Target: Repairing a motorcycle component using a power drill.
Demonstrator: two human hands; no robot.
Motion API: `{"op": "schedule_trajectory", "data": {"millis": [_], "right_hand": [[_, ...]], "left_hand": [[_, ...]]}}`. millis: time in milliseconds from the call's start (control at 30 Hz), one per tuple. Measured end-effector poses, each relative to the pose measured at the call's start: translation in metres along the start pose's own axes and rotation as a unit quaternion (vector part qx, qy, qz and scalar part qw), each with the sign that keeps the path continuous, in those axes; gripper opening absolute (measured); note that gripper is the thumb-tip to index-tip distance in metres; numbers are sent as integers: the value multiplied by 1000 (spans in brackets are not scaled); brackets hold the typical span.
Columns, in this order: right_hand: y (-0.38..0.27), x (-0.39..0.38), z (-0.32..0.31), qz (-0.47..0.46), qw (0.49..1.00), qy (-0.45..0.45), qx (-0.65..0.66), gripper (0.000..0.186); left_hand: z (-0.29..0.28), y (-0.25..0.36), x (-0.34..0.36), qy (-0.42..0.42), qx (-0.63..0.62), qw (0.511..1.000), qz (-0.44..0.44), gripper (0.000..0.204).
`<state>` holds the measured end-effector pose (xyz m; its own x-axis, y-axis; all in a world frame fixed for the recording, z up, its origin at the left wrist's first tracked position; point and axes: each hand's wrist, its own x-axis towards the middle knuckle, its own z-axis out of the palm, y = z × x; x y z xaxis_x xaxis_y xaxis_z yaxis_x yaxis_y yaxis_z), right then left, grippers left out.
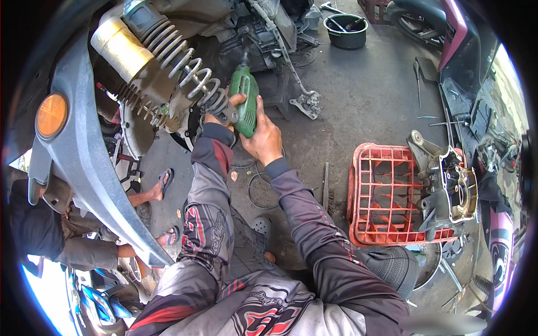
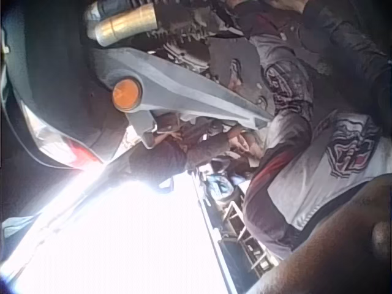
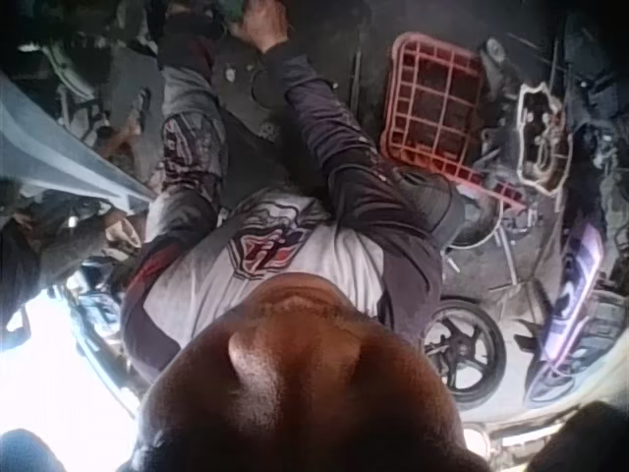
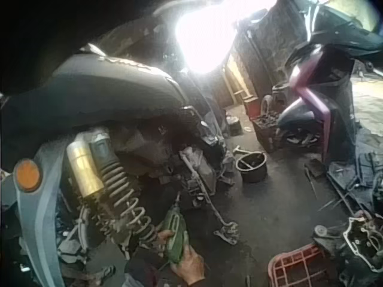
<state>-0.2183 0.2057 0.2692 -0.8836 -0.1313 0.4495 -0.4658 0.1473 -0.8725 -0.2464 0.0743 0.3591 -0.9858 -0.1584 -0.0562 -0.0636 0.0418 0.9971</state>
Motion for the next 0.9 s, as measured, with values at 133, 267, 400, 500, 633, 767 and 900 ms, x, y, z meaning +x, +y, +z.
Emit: {"op": "schedule_trajectory", "data": {"millis": [133,267,400,500,633,767,900], "right_hand": [[3,-4,-4,-1,1000,26,-5,112],[5,-11,-2,17,1000,13,0,112],[3,-9,-2,26,1000,5,2,112],[3,-7,-7,19,1000,14,0,112],[8,-12,-3,28,1000,12,-9,113],[10,-17,0,47,999,1,3,114],[10,-12,-5,33,999,11,-3,114]], "left_hand": [[19,8,-7,7,1,1000,-17,60],[18,-3,-7,32,3,999,-40,59],[7,-12,2,34,20,999,-10,56],[9,-13,3,32,13,999,-1,56],[8,-19,5,54,28,998,-33,56],[9,-23,4,53,26,998,-31,55],[31,0,-8,52,2,998,-35,52]]}}
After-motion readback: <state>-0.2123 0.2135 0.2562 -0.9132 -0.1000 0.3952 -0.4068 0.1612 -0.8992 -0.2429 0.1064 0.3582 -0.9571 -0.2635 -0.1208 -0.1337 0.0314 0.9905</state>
